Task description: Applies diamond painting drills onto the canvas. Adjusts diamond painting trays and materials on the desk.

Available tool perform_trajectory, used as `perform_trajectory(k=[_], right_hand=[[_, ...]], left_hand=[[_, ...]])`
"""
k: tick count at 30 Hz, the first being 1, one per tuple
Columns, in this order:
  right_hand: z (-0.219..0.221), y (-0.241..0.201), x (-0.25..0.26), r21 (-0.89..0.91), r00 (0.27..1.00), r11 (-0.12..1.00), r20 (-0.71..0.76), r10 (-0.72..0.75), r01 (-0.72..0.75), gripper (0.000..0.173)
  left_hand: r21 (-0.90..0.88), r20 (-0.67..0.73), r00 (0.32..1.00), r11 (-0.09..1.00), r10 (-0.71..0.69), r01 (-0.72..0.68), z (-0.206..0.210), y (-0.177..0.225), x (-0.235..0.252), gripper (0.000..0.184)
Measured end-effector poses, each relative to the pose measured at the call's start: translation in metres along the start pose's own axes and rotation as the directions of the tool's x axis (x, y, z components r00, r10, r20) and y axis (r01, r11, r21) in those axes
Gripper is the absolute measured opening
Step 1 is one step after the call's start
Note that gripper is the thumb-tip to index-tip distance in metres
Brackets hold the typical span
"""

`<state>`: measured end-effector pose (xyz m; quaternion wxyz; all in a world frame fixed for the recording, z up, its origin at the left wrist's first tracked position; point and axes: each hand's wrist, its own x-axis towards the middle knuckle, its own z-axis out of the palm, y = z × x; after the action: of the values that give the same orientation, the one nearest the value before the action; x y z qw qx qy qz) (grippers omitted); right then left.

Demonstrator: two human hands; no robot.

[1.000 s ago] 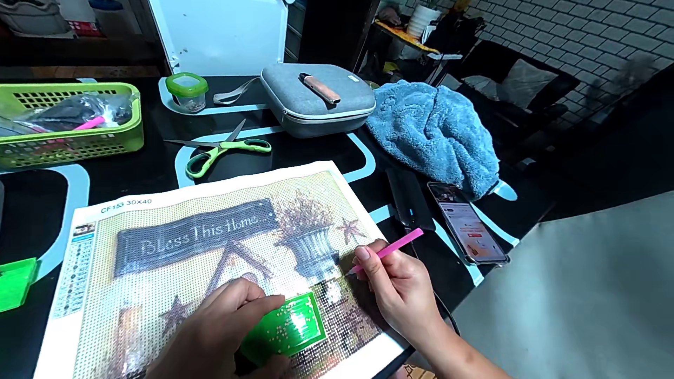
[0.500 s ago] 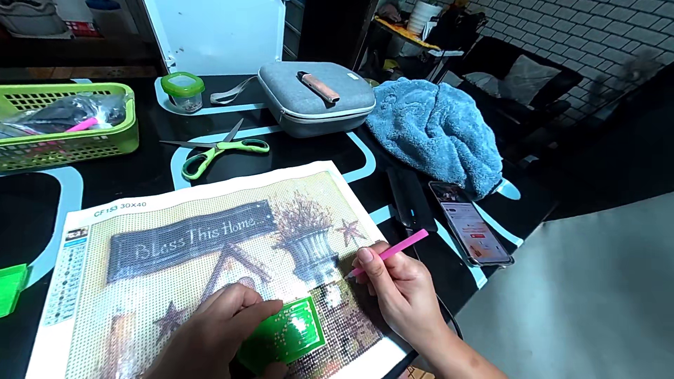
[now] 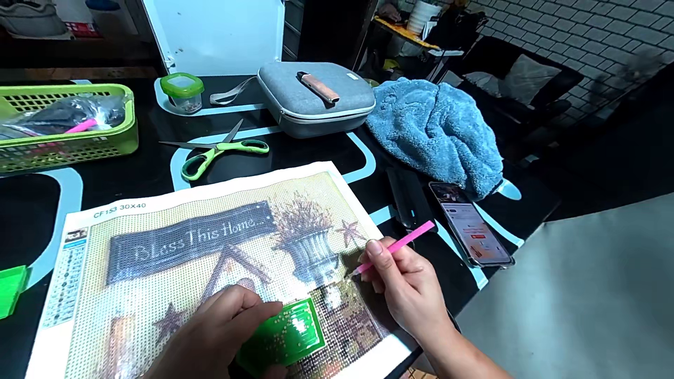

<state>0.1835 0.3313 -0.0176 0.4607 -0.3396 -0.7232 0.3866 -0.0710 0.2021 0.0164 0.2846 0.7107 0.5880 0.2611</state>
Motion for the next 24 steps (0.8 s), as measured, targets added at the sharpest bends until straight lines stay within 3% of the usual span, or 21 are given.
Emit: perform_trajectory(k=[12,16,18,21,24], right_hand=[[0.003,0.003,-0.002,-0.158,0.989,0.978,0.062,-0.131,0.139,0.031],[-0.002,-0.007,0.007,0.014,0.98,0.98,0.01,0.201,-0.201,0.031],[0.004,-0.017,0.007,0.092,0.966,0.962,0.033,0.255,-0.257,0.032],[0.028,-0.027,-0.009,0.166,0.982,0.984,0.184,0.039,-0.07,0.03],[0.048,-0.027,-0.018,0.13,0.946,0.982,0.276,-0.169,0.138,0.034]], left_hand=[[0.001,-0.033,0.999,0.999,0.034,-0.034,0.003,-0.004,-0.001,0.047],[0.01,-0.06,0.997,0.998,0.055,-0.055,0.005,-0.004,-0.001,0.046],[0.023,-0.085,0.994,0.998,0.068,-0.066,0.008,-0.005,-0.001,0.047],[0.053,-0.15,0.982,0.993,0.115,-0.108,0.014,-0.011,-0.002,0.048],[0.112,-0.226,0.958,0.982,0.176,-0.154,0.022,-0.018,-0.002,0.049]])
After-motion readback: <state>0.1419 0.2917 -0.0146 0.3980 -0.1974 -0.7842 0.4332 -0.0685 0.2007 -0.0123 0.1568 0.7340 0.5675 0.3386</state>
